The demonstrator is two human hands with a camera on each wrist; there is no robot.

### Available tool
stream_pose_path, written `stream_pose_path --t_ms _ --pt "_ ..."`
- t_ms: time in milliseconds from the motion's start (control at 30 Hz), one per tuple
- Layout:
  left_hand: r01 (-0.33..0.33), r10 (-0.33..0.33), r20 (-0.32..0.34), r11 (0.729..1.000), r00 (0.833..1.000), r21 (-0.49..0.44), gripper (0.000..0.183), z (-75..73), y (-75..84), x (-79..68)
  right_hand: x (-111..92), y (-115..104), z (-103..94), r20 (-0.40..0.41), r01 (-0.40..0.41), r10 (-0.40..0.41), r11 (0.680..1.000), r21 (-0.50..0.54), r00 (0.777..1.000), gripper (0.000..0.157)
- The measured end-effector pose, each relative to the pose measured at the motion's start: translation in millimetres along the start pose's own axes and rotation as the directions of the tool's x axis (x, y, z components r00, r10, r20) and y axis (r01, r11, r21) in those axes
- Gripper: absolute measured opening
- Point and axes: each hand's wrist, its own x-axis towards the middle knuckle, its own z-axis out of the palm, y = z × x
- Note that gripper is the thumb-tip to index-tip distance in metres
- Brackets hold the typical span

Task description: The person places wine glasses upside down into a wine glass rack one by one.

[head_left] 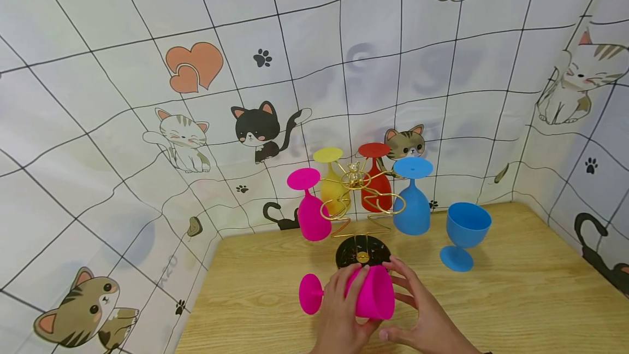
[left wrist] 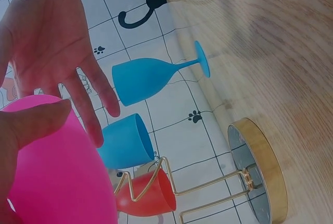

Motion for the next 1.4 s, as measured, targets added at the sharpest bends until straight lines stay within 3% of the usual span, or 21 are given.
stream_pose_path --t_ms 267,500,667,1100,1400 --pt "-0.044 0.048 -0.053 0.997 0.997 0.071 0.103 4.2 -0.1 -1.9 0.8 1.7 0.9 0.011 -0.001 0.001 1.0 0.026 1.0 0.097" --pt "-0.087 0.096 -0.047 0.983 0.994 0.161 0.101 5.2 -0.3 -2.6 1.5 -0.5 0.6 0.039 -0.09 0.087 0.993 0.082 0.995 0.086" --pt "-0.115 0.123 -0.042 0.98 0.991 0.164 0.094 5.6 -0.3 -2.5 1.9 -3.2 0.5 0.043 -0.129 0.125 0.986 0.108 0.991 0.08" --pt "-0.129 0.141 -0.047 0.972 0.989 0.197 0.103 6.4 0.8 -3.1 2.4 -3.3 0.5 0.031 -0.152 0.149 0.975 0.16 0.988 0.07" --pt "-0.117 0.116 0.021 0.976 0.993 0.181 0.104 3.4 2.6 -4.5 1.5 -2.8 1.4 0.005 -0.157 0.158 0.973 0.169 0.987 0.071"
